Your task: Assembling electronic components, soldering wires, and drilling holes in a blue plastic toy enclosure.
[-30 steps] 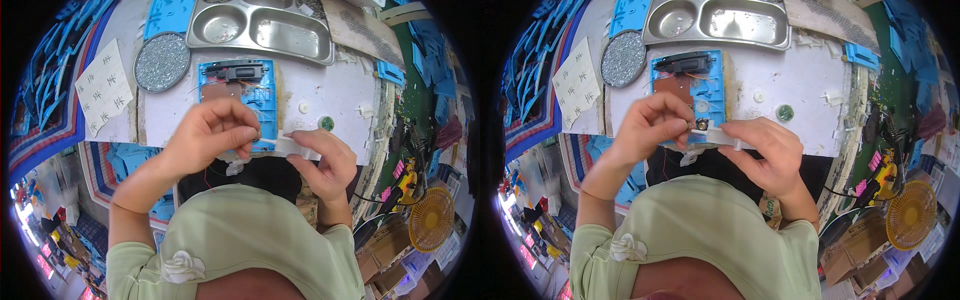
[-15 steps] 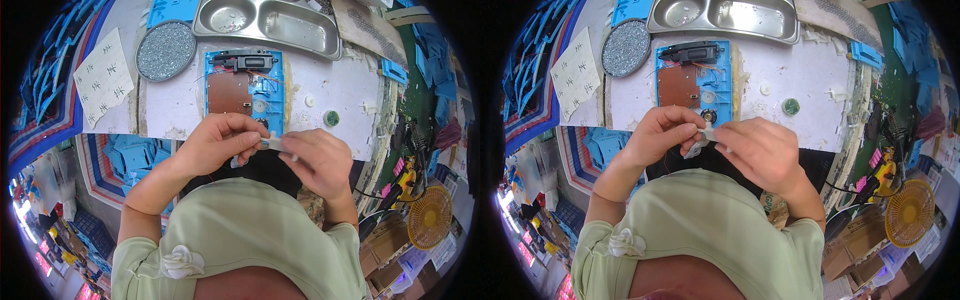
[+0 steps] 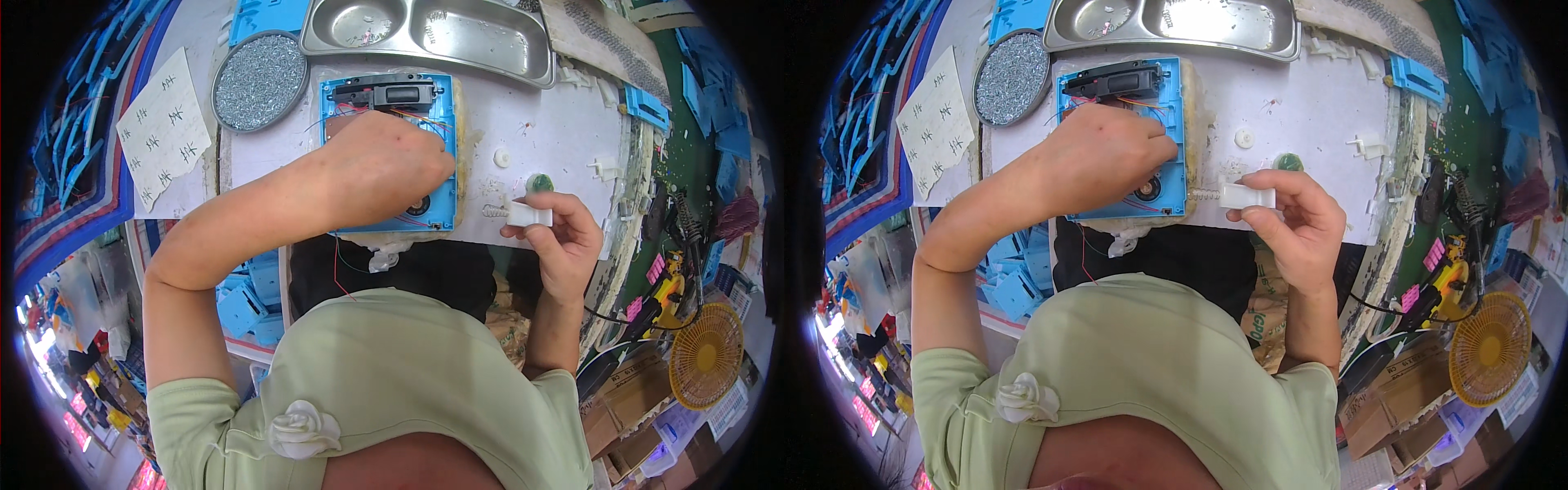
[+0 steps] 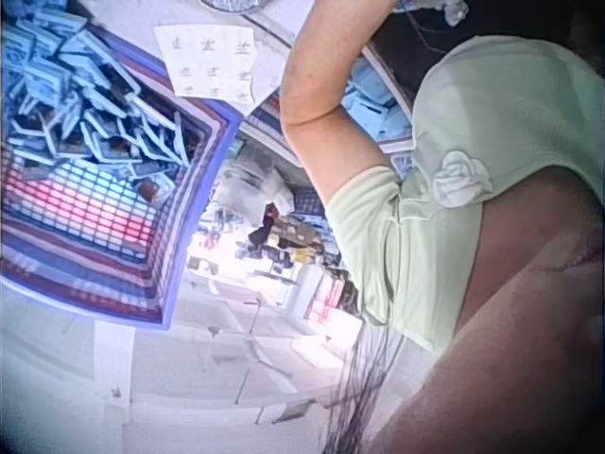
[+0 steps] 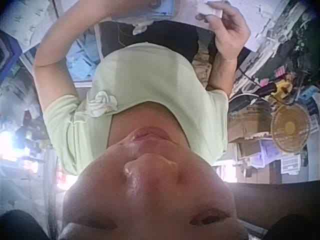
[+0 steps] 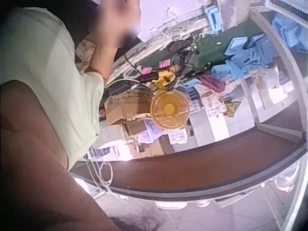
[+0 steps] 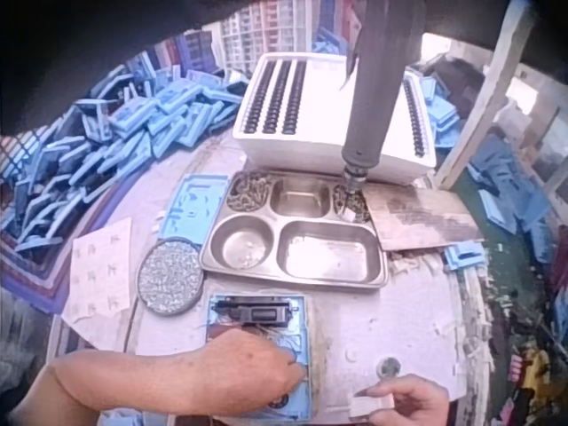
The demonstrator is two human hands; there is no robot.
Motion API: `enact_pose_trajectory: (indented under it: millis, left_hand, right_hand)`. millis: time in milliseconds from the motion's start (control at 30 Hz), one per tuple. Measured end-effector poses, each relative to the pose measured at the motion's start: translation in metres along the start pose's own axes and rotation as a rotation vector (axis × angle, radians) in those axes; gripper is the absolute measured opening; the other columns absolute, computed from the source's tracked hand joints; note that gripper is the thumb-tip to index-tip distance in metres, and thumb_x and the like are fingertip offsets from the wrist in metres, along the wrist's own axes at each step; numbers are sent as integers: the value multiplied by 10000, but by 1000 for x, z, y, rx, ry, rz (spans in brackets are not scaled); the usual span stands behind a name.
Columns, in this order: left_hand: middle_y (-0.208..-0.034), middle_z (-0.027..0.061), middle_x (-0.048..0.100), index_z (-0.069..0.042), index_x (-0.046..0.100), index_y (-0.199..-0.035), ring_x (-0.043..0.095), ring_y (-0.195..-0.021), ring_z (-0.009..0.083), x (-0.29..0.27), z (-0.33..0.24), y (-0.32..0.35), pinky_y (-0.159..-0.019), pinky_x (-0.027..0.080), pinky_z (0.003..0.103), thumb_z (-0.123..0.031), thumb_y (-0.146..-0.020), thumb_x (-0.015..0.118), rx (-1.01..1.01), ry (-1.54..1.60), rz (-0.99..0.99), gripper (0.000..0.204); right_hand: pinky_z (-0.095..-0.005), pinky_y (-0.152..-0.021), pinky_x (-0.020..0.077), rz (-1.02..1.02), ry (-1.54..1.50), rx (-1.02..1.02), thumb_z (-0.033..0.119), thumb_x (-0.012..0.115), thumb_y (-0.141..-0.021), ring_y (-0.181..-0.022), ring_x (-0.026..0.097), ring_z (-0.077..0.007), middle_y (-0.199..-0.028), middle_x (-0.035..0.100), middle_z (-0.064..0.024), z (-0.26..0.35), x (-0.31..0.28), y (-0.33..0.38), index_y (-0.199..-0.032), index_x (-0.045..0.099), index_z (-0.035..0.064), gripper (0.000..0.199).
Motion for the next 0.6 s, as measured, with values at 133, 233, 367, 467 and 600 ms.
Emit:
enact_pose_trajectory:
  millis: [133,233,367,467,600]
  left_hand:
    - [-788,67,641,-48,683,-940,667,-758,281,-10,5,8,-641,522,389,-112,-783,742,-43,104,-180,179]
    - [-776,71,674,-23,704,-883,666,-724,256,-30,19,33,-637,525,357,-68,-792,760,-101,330,-347,116]
    - [-839,111,714,-5,720,-902,687,-744,233,-26,28,66,-661,536,296,9,-805,756,-257,332,-578,105]
    - [-857,125,712,9,717,-936,689,-759,232,-16,26,77,-663,536,294,53,-797,747,-273,404,-723,148]
    - [-873,135,707,18,708,-948,688,-769,231,-11,25,78,-668,538,295,84,-790,740,-260,440,-816,174]
  right_hand:
    - [-337,-767,587,-15,237,-58,-19,725,-865,-876,681,-193,-1066,688,-139,1,0,-7,-1140,641,-68,292]
    - [-322,-736,555,0,613,-167,10,769,-812,-824,682,-213,-1052,705,-108,3,8,-19,-1106,680,-6,307]
    - [-352,-749,527,155,1027,-504,63,809,-721,-865,634,-289,-1018,695,-77,23,52,-43,-1016,704,60,314]
    - [-385,-753,508,246,1144,-625,80,816,-658,-910,568,-297,-947,646,-51,29,73,-52,-942,681,74,314]
    - [-389,-740,501,360,1177,-662,75,817,-650,-874,558,-285,-916,615,-52,29,90,-58,-933,672,78,318]
Point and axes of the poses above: each hand's wrist, its own y-axis away from the middle knuckle, its own x-axis out of the palm, z = x × y, the point moved 8 cm from there along -y, towards the middle knuckle
